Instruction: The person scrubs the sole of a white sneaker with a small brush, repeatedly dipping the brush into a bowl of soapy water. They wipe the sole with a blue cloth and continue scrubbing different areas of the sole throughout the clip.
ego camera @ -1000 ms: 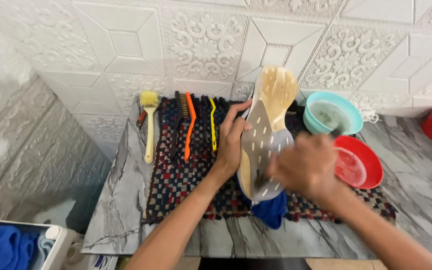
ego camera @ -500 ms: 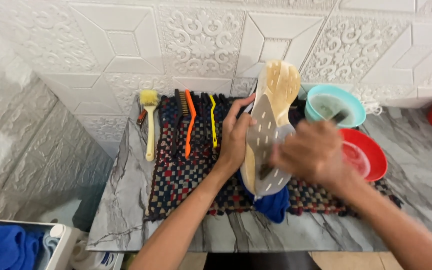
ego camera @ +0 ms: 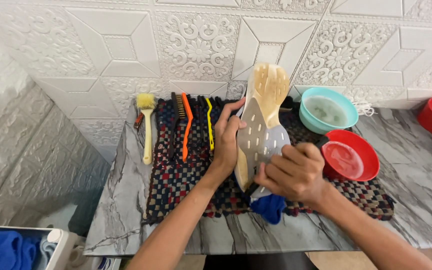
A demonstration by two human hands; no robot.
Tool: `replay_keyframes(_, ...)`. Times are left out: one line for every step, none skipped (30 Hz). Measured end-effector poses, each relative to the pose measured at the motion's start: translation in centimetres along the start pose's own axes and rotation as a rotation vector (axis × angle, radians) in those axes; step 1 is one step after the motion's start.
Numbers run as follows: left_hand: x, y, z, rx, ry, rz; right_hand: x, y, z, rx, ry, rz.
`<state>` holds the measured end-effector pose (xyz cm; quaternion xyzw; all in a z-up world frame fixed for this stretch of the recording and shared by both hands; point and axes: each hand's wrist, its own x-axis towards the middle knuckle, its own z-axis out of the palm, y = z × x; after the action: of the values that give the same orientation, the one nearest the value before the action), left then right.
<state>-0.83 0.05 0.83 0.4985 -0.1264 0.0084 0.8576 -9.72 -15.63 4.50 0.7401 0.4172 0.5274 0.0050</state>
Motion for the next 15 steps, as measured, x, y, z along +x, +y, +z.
replay_keyframes(-0.1, 0.1, 0.1, -0.001, -0.002, 0.003, 0.1, -0.2, -0.1, -0.003, 0.001, -0.002)
replay_keyframes(-0.1, 0.2, 0.3, -0.01, -0.005, -0.001, 0.0, -0.3, -0.2, -0.005, 0.012, -0.002)
replay_keyframes(-0.1, 0.2, 0.5, -0.018, -0.009, -0.006, 0.0, -0.4, -0.3, -0.008, 0.023, -0.003)
replay_keyframes(0.0, -0.1, 0.3, -0.02, -0.013, -0.009, -0.1, -0.7, -0.4, -0.012, 0.02, 0.0)
replay_keyframes(0.2, -0.4, 0.1, 0.0, -0.007, 0.003, -0.1, -1.0, -0.4, 0.009, 0.023, 0.015)
replay_keyframes(0.3, -0.7, 0.0, 0.02, -0.004, 0.017, -0.2, -1.3, -0.6, 0.026, 0.028, 0.031)
replay_keyframes(0.4, -1.1, -0.1, 0.018, -0.011, 0.016, -0.6, -1.7, -0.8, 0.02, 0.026, 0.032)
replay_keyframes(0.6, -1.4, -0.3, -0.002, -0.011, 0.021, -0.9, -2.0, -0.8, 0.018, 0.017, 0.044)
replay_keyframes(0.9, -1.6, -0.5, -0.023, -0.011, 0.026, -1.2, -2.3, -0.7, 0.016, 0.008, 0.055)
replay_keyframes(0.4, -0.6, -0.1, -0.025, -0.012, 0.033, -1.1, -2.6, -1.2, 0.013, 0.011, 0.049)
replay_keyframes(-0.2, 0.4, 0.3, -0.023, -0.019, 0.034, -1.0, -2.9, -1.6, -0.002, -0.044, 0.046)
replay_keyframes(-0.6, 1.4, 0.8, -0.021, -0.031, 0.035, -0.8, -3.1, -2.0, -0.021, -0.098, 0.045)
replay_keyframes(-0.6, 1.5, 0.9, -0.024, -0.035, 0.042, -1.0, -3.1, -2.3, -0.028, -0.095, 0.04)
replay_keyframes(-0.8, 1.6, 0.9, -0.016, -0.036, 0.035, -1.3, -3.3, -2.7, -0.014, -0.125, 0.072)
replay_keyframes(-0.9, 1.6, 0.9, -0.008, -0.036, 0.028, -1.6, -3.5, -2.9, 0.0, -0.155, 0.104)
